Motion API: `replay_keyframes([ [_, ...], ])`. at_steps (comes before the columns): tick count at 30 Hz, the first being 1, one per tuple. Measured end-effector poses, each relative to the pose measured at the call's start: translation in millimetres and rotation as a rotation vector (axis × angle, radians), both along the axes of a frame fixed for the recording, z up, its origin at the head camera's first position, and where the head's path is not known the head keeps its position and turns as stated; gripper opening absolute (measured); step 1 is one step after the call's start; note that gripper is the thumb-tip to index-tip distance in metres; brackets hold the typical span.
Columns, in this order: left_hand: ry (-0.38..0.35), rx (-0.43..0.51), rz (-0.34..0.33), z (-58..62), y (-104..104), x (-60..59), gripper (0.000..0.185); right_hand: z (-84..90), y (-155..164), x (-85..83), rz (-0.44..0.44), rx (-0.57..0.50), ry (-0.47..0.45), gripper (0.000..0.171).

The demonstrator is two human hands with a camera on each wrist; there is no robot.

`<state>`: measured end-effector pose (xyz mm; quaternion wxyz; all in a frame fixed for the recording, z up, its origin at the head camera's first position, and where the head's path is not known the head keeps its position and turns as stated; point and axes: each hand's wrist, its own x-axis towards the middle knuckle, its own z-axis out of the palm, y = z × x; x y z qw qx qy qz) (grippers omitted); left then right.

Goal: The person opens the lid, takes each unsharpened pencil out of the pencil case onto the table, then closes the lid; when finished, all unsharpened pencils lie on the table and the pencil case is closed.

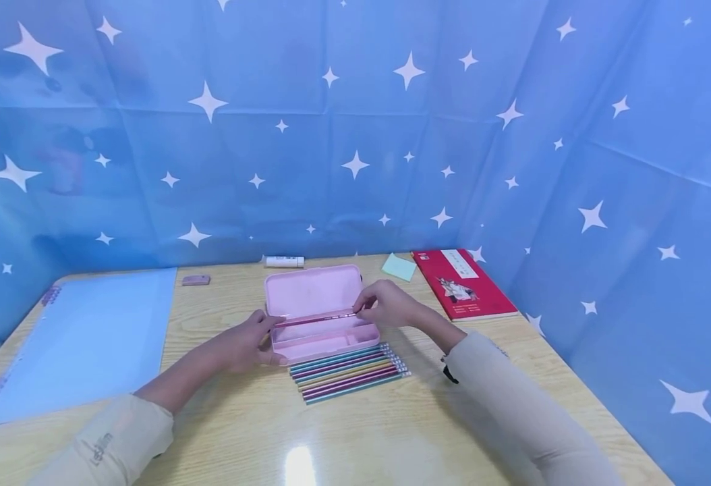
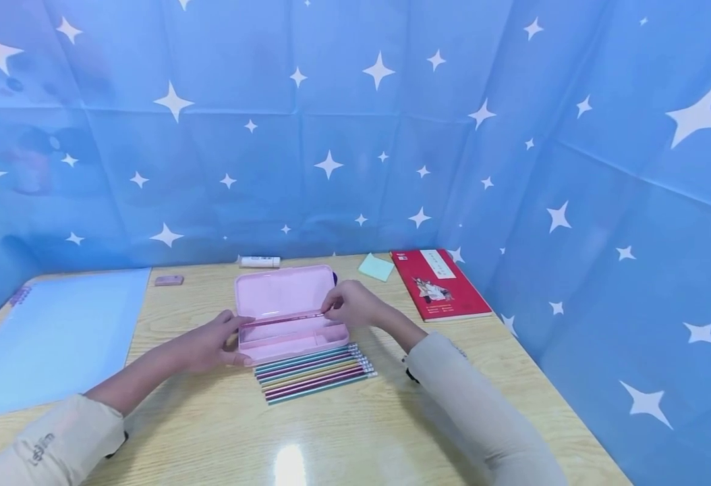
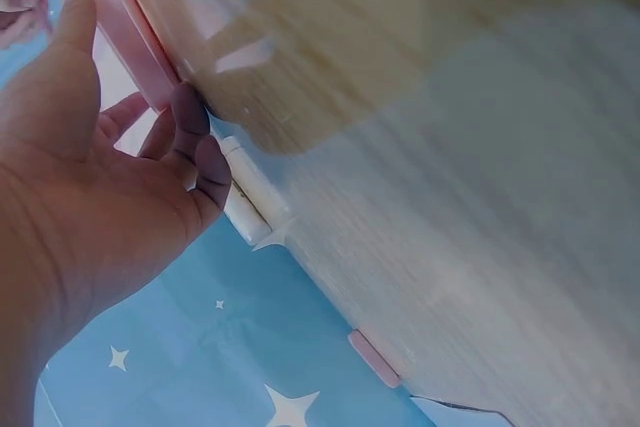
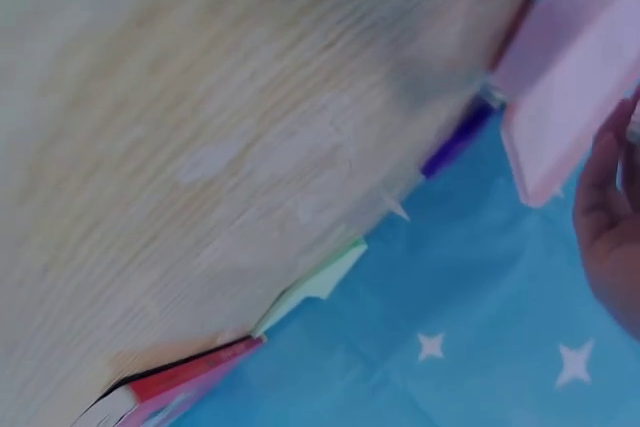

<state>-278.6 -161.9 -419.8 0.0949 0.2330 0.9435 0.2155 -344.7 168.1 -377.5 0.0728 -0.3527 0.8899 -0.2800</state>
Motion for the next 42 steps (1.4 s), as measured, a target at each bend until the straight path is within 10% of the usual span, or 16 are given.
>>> replay_keyframes([
  [20, -0.004, 0.019, -0.014, 1.3, 0.1, 1.5, 0.092, -4.5, 70.1, 92.0, 0.108, -0.044, -0.186, 0.011],
  [42, 0.006, 0.037, -0.020, 0.2, -0.2, 2.0, 0.093, -20.3, 61.3, 102.7, -0.089, 0.119, 0.029, 0.012],
])
